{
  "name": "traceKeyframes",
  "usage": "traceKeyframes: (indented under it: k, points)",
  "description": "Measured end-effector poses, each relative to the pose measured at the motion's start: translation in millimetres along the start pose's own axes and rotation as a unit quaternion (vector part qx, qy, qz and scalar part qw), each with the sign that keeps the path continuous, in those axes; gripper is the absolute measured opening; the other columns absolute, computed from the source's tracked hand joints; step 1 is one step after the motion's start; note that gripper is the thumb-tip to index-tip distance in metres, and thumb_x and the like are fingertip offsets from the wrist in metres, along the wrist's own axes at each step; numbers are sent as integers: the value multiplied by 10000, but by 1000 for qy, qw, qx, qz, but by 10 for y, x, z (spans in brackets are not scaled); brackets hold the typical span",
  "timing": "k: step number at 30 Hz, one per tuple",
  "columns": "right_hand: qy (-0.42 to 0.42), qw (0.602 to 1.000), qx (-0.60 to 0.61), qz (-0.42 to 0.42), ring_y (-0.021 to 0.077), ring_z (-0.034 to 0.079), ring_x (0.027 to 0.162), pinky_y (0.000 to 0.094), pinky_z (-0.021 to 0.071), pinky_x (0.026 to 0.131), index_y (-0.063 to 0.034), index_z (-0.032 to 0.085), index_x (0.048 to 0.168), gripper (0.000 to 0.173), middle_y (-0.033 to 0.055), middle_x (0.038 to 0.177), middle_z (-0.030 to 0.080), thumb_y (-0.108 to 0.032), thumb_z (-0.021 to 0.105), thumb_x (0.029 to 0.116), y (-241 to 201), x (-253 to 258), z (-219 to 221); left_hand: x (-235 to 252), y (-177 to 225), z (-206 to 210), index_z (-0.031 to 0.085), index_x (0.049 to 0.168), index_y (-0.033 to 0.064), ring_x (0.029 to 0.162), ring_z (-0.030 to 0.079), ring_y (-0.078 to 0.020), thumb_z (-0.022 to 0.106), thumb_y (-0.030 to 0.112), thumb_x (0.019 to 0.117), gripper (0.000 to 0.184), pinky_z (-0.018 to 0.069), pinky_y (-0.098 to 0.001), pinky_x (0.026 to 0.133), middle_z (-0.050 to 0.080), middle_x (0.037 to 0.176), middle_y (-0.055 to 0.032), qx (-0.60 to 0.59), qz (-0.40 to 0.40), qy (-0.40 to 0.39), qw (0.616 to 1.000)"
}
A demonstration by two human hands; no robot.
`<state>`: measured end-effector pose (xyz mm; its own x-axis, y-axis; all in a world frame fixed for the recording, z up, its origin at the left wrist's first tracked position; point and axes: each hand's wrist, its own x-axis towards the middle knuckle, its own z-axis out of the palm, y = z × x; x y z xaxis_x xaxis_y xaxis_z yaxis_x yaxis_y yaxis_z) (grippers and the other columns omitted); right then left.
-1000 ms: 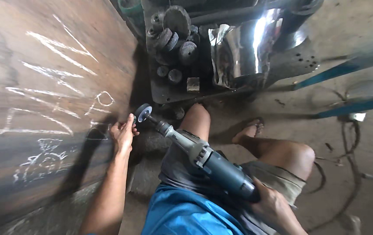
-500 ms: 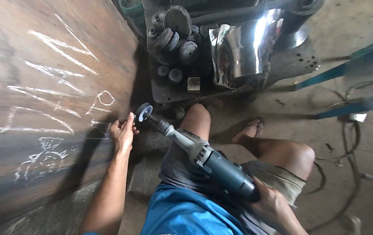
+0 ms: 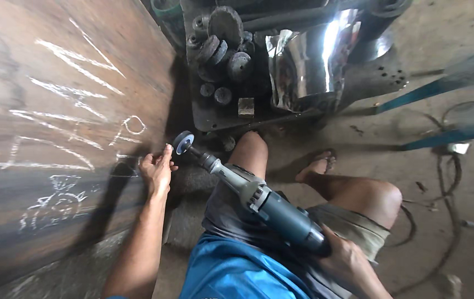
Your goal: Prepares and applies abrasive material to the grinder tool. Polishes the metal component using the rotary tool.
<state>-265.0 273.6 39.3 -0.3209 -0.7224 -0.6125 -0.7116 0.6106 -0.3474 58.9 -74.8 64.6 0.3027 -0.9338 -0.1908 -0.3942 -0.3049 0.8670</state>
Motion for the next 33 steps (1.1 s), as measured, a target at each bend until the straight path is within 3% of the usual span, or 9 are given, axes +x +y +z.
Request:
traceKeyframes:
  k: [11, 33]
  points:
    - [0, 1000, -1, 1, 419, 728, 844, 664, 546, 723, -150, 683, 1214, 644, 168, 885, 743, -430, 872, 666, 7, 2, 7, -88, -69, 119, 563, 1164, 55, 668, 691, -198, 799, 383, 914, 476, 641, -396, 624, 656, 922, -89, -56, -19, 41, 997]
    - [0, 1000, 5, -7, 437, 724, 840, 668, 541, 713, -121, 678, 1221, 649, 188, 880, 737, -412, 865, 672, 8, -4, -11, -180, -88, 179, 562, 1151, 49, 643, 664, -170, 791, 324, 927, 422, 610, -351, 599, 669, 903, -76, -86, -30, 46, 995]
